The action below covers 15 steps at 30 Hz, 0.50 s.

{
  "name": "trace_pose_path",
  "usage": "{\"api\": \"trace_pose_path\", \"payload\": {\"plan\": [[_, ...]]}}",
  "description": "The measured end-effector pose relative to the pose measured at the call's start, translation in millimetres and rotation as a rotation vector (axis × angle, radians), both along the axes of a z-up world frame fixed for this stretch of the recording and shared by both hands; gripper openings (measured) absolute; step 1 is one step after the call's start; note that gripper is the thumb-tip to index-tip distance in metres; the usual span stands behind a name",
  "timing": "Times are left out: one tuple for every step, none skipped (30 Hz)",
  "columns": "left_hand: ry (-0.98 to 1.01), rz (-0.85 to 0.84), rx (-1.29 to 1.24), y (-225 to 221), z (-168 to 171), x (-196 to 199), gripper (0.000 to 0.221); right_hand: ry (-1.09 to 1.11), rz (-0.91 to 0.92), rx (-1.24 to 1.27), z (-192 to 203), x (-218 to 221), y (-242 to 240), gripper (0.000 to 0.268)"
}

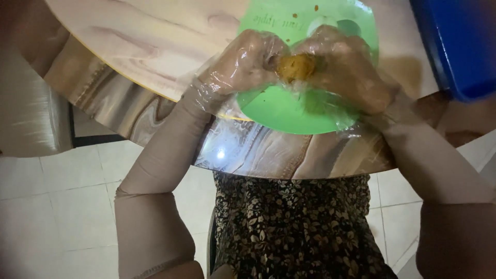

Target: Kneading and shaping a small portion of yellow dough on a green plate while wearing protective gloves.

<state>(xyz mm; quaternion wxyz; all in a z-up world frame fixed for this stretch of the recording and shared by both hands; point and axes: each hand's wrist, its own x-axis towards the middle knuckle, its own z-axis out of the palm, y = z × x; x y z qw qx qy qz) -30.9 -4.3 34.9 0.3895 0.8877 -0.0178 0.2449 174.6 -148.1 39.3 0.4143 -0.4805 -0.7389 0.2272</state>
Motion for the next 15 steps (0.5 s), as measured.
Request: {"api": "trace_pose_path", "payload": {"plan": [[-0.014, -0.037, -0.051, -1, 0, 1, 0.030, -0.075, -0.065, -0.040, 1, -2, 1, 0.039], [-0.027, -0.074, -0.101, -2, 1, 2, 0.033, -0.149, -0.131, -0.080, 3, -5, 2, 0.026], [-0.026, -0.075, -0.100, -3, 2, 2, 0.033, -0.147, -0.132, -0.079, 7, -7, -2, 0.026], [0.025, -0.032, -0.074, -4, 4, 2, 0.031, 0.089, -0.058, -0.116, 11, -9, -6, 0.017], [0.075, 0.014, -0.044, -5, 6, 2, 0.033, 0.324, 0.020, -0.149, 16, -11, -9, 0.022], [0.074, 0.014, -0.040, -3, 5, 1, 0.033, 0.323, 0.021, -0.144, 19, -10, -4, 0.022], [0.084, 0.002, -0.031, -2, 4, 1, 0.031, 0.023, -0.021, -0.053, 21, -9, 0, 0.010], [0.095, -0.009, -0.022, -1, 2, 2, 0.030, -0.276, -0.060, 0.036, 24, -8, 3, 0.015], [0.093, -0.011, -0.018, -3, 14, -1, 0.030, -0.278, -0.063, 0.040, 32, -7, 5, 0.015], [0.159, -0.051, -0.120, -5, 25, -4, 0.023, -0.018, 0.093, -0.095, 40, -5, 7, 0.024], [0.226, -0.092, -0.221, -6, 36, -8, 0.021, 0.246, 0.252, -0.228, 48, -5, 9, 0.036], [0.225, -0.093, -0.217, -3, 35, -11, 0.021, 0.245, 0.251, -0.225, 43, 9, 3, 0.036], [0.206, -0.064, -0.117, -1, 33, -13, 0.024, 0.530, 0.528, -0.230, 38, 23, -3, 0.065], [0.187, -0.034, -0.018, 2, 31, -16, 0.028, 0.817, 0.803, -0.229, 33, 37, -9, 0.095], [0.192, -0.031, -0.022, -1, 36, -17, 0.028, 0.823, 0.805, -0.232, 39, 34, -12, 0.095]]}}
